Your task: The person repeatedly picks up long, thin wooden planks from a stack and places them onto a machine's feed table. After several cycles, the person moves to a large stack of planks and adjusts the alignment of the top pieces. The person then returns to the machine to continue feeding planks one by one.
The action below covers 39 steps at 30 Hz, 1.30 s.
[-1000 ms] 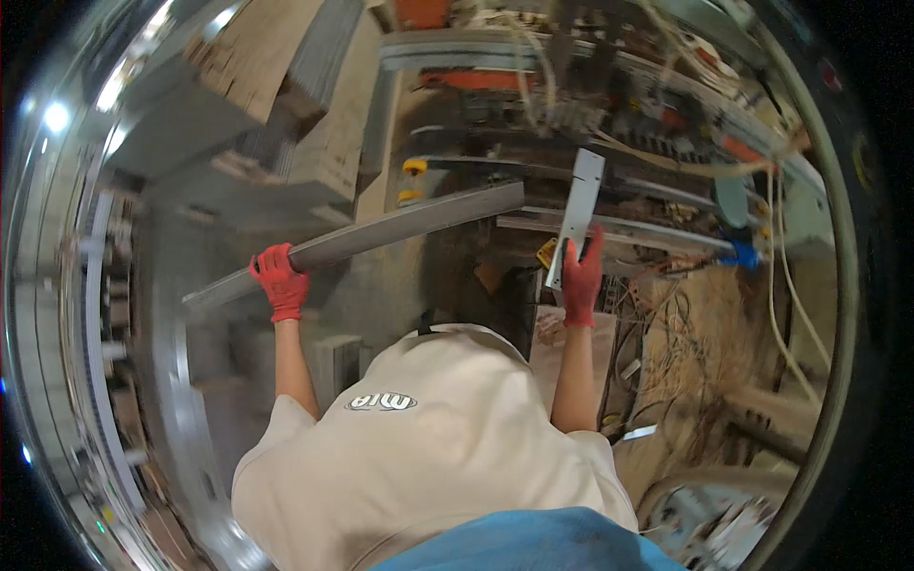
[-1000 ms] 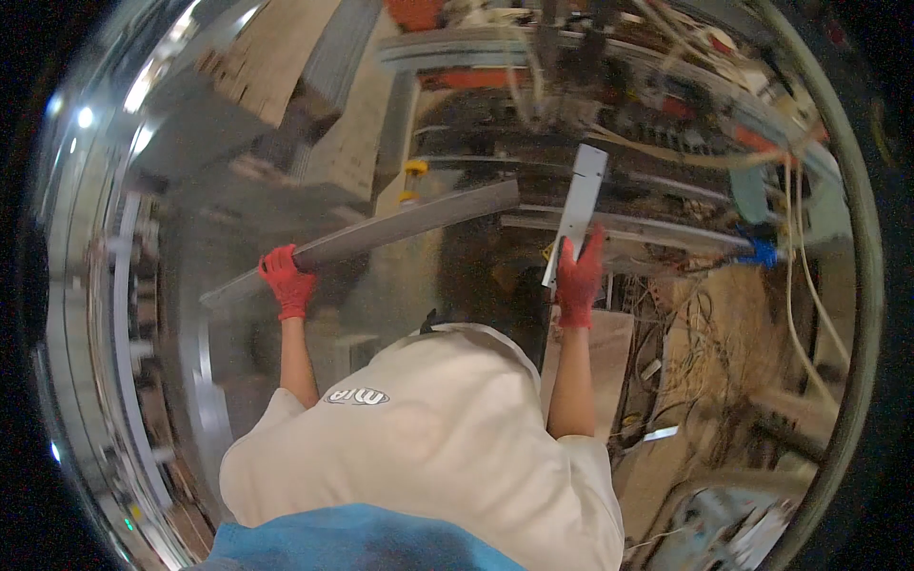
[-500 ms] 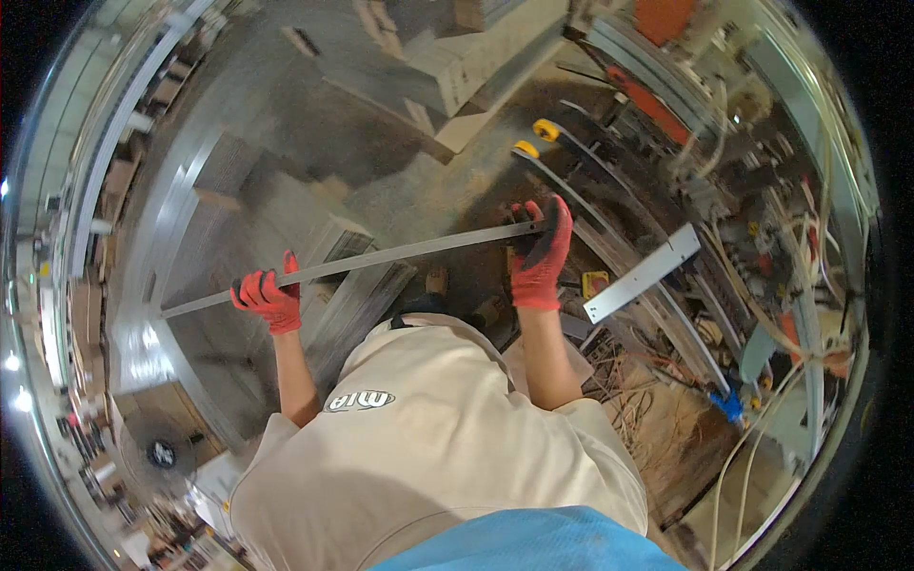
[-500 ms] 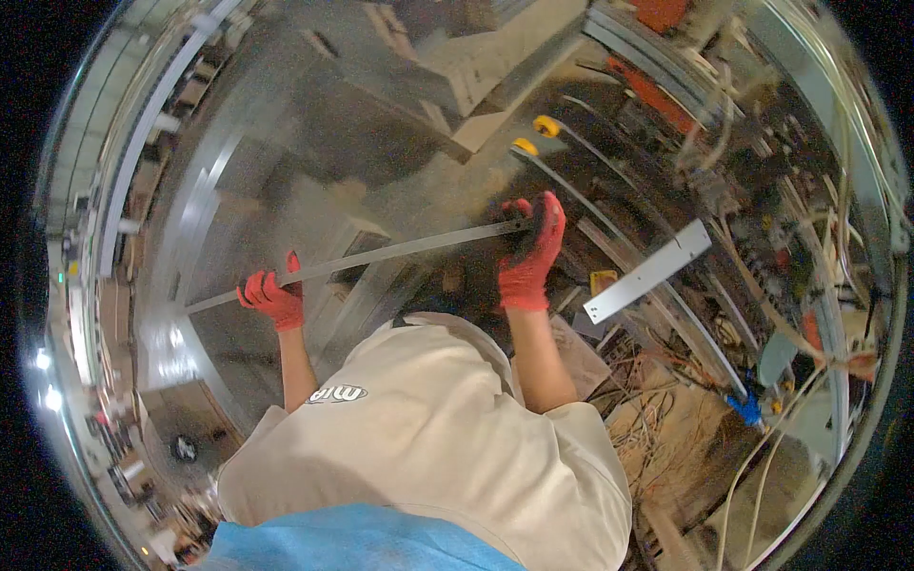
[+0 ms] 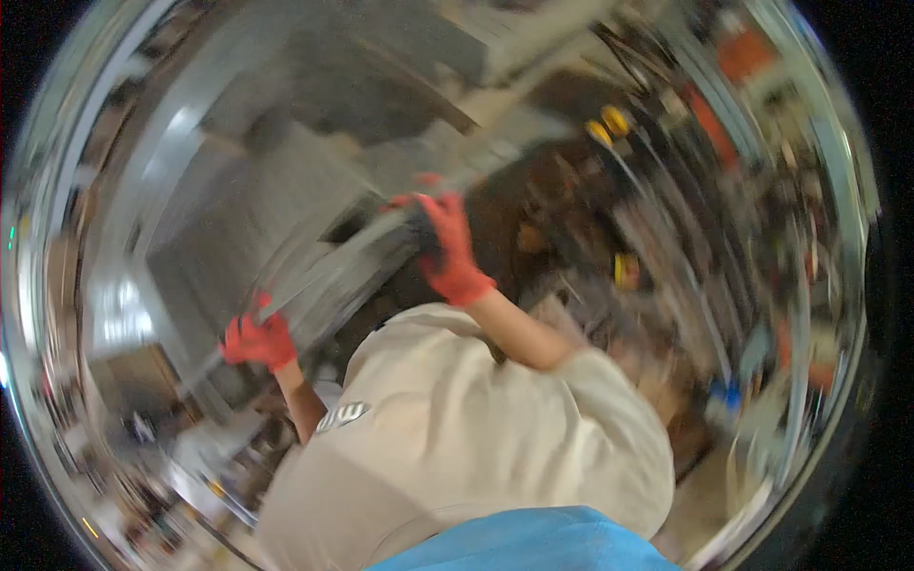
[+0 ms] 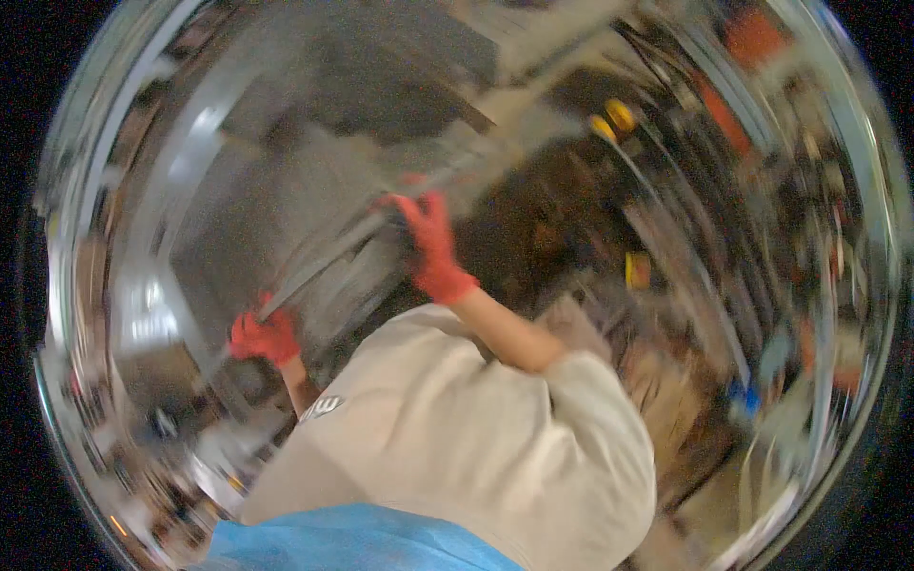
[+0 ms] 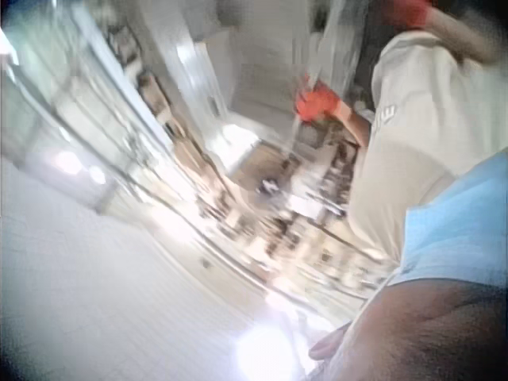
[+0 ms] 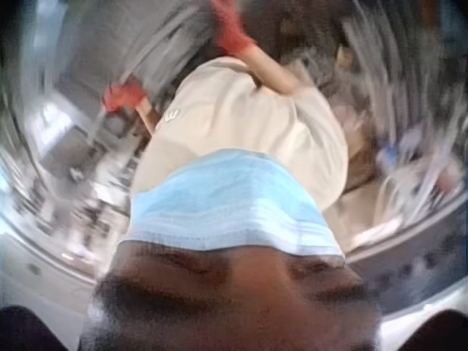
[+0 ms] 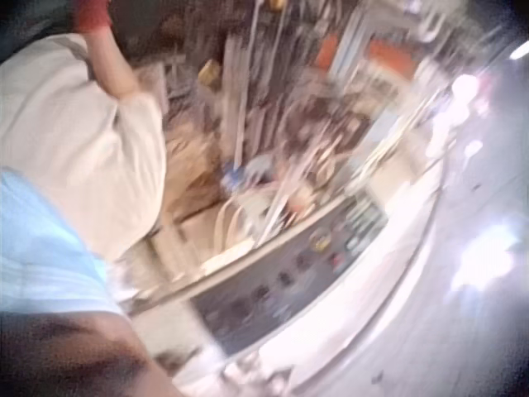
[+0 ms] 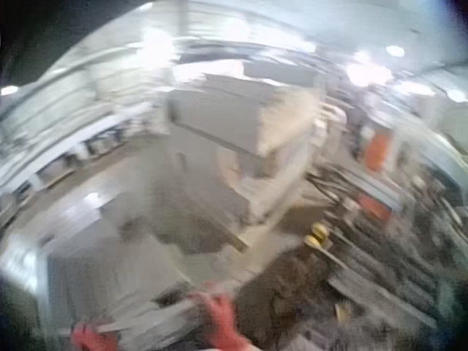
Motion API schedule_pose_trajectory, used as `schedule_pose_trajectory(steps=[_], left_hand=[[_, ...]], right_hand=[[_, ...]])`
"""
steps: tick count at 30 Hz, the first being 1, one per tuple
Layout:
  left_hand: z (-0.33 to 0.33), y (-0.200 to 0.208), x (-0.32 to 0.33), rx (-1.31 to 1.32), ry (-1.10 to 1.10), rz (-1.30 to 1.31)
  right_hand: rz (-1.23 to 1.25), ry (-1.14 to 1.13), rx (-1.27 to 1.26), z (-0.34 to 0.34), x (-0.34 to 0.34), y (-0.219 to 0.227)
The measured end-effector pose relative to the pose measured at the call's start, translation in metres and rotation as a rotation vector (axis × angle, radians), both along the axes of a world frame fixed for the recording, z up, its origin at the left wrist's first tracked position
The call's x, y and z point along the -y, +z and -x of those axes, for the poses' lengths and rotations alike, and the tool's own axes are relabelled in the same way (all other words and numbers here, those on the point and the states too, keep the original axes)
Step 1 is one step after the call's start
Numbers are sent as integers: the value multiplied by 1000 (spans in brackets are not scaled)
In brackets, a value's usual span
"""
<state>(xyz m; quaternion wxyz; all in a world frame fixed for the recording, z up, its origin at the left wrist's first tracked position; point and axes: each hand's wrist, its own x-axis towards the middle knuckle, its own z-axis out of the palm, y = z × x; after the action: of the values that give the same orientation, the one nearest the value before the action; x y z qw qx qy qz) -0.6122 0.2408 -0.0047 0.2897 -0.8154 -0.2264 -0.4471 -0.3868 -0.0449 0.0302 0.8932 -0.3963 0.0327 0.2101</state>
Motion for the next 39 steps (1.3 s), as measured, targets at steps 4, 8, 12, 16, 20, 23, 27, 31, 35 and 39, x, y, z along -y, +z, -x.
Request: schedule_pose_trajectory(steps=[4,8,12,16,20,23,27,31,35,39], left_hand=[[103,-6,-36,-255,63,128],[259,-58,-117,-377,46,437],[305,-90,-111,-310,189,851],[349,-156,-62,-176,376,1208],[318,-181,-43,14,784,1333],[318,-212,-88,110,941,1388],[319,-238,-181,252,1051,1392],[332,-276,-275,323,1120,1430],[344,-298,-333,249,1148,1402],[348,-338,-369,148,1308,1274]], right_hand=[[48,-175,-245,23,-75,-28],[185,-333,-99,15,-109,-94],[256,100,-210,14,-168,-84],[435,590,76,55,-240,-142],[530,906,23,127,-270,-176],[675,1087,-8,179,-264,-215],[880,1270,135,198,-228,-251],[1106,1280,123,185,-194,-283],[1103,1205,379,154,-114,-344],[1366,1282,204,154,-71,-365]])
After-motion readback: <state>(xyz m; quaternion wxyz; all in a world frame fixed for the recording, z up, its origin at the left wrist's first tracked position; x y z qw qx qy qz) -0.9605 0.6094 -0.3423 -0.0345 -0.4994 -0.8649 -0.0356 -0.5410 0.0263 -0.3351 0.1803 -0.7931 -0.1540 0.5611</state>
